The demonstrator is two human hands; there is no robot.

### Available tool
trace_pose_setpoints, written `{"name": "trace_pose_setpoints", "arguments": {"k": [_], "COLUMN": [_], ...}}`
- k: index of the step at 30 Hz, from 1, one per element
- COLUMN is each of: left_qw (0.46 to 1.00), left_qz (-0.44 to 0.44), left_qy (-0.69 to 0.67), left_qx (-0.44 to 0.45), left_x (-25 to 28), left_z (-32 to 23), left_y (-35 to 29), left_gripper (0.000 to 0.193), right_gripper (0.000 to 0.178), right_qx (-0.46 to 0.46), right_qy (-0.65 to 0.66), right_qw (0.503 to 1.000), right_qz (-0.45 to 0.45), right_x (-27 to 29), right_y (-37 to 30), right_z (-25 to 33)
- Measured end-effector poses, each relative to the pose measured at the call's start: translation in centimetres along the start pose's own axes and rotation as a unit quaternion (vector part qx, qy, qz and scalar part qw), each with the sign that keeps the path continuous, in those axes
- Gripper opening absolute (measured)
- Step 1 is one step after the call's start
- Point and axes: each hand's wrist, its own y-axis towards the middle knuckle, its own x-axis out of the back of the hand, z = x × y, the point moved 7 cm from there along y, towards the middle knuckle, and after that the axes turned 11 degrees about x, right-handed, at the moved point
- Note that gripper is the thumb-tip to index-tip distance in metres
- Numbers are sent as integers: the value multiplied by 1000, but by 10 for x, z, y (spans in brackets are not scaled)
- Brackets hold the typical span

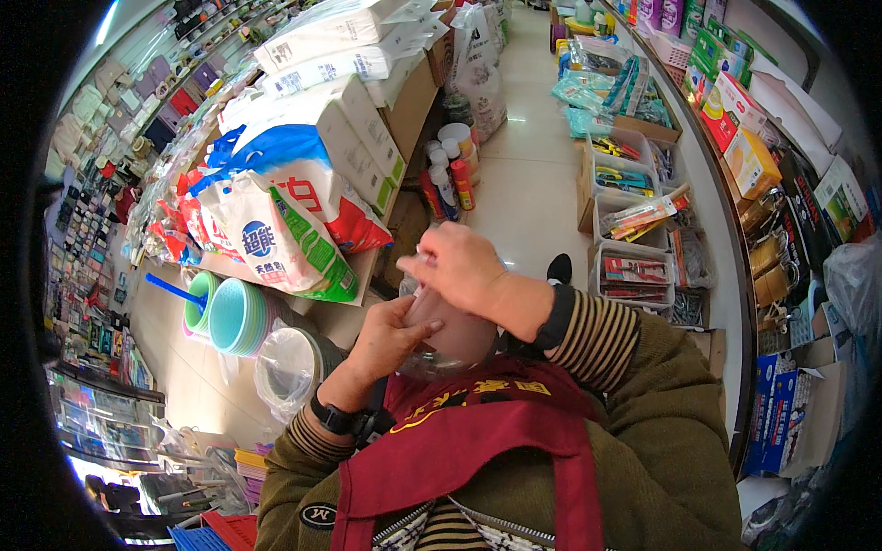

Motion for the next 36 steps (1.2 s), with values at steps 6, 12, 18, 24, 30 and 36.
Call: {"name": "trace_pose_setpoints", "arguments": {"k": [6,12,18,24,30,36], "left_qw": [995,994,997,993,1000,987], "left_qz": [26,-37,-22,26,18,-15], "left_qy": [-99,9,12,-87,2,-106], "left_qx": [-18,-104,-74,-72,-22,-119], "left_x": [26,28,30,35,36,33], "left_z": [5,-17,-18,-20,-9,-11], "left_y": [1,-3,-24,-35,-19,-13], "left_gripper": [29,21,20,25,18,14], "right_gripper": [29,32,23,22,24,29], "right_qx": [-215,253,76,-139,146,261], "right_qy": [359,-105,-51,-9,-65,-142], "right_qw": [907,962,996,990,986,955], "right_qz": [-53,14,6,39,-52,-22], "right_x": [28,-1,6,4,18,1], "right_y": [6,-17,10,-12,-7,-9], "right_z": [-36,69,-29,-94,37,101]}}
